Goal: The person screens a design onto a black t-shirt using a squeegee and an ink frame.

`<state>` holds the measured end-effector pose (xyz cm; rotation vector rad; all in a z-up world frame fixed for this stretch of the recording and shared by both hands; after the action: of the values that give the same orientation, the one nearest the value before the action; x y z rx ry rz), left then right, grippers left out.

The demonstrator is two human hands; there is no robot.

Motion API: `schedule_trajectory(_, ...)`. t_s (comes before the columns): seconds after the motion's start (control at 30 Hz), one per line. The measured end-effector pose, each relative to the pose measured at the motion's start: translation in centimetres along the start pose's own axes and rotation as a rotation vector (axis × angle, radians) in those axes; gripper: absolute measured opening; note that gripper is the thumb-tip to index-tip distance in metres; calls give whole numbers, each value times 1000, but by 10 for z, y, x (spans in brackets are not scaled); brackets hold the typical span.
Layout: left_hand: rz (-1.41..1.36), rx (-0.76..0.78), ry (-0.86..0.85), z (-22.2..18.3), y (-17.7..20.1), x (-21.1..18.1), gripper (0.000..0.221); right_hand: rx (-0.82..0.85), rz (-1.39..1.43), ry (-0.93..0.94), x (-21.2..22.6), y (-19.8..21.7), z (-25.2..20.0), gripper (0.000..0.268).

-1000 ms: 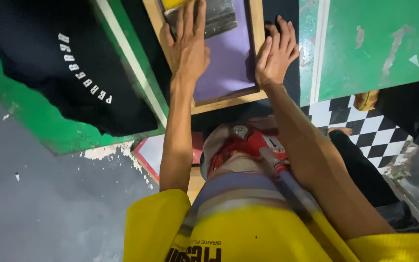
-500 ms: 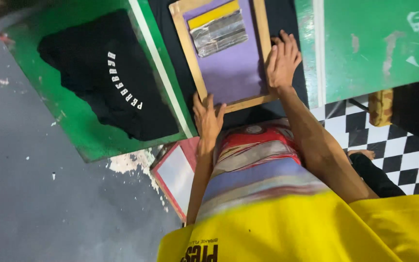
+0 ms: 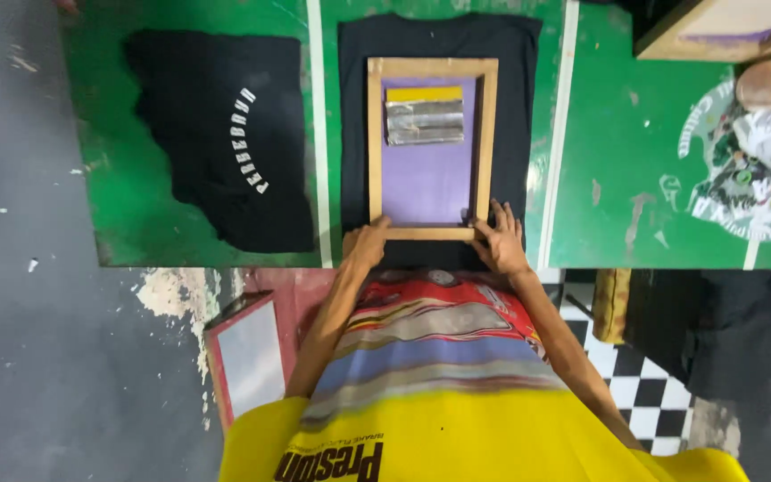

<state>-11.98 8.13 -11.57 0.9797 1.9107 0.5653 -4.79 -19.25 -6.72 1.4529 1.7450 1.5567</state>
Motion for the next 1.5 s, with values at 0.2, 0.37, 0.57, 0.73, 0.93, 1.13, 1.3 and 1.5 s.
schedule_trajectory(0.2, -33, 28, 44, -24, 35, -19, 39, 24, 375, 64, -4, 14, -4, 51)
schedule_trajectory(0.37, -24, -116, -100, -36, 71, -38, 41, -15, 465, 2, 17, 70, -13, 47)
schedule_trajectory(0.57, -17, -265, -153, -53, 119, -68, 39, -66, 448, -30, 36, 108, -20, 59)
schedule_trajectory(0.73, -21, -228, -116, -63, 145, -86, 32, -155, 508, -38, 43, 128, -21, 53)
schedule_trajectory(0.93, -59, -275, -124, -77, 151, -91, 40, -193, 491, -8, 42, 126, -23, 54)
schedule_trajectory(1.13, -34, -258, -102, -77, 156, -95, 43, -229, 522, -77, 54, 150, -23, 55)
schedule_trajectory(1.3, -36, -229, -88, -76, 154, -97, 45, -302, 718, -237, 38, 148, -18, 73)
schedule_trajectory(1.5, -221, -165, -72, -48, 98, -54, 45, -215, 519, -549, -50, 35, 11, 70)
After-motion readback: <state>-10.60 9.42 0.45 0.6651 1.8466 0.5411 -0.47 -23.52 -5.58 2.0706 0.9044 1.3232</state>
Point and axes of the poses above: each hand's wrist, its own z-axis towards the middle knuckle, its own y-axis out of the back of the hand, x = y × z, the point moved 10 cm from there along z, towards the middle knuckle, and after that the axes turned 4 degrees about -z, right-handed, at the moved point
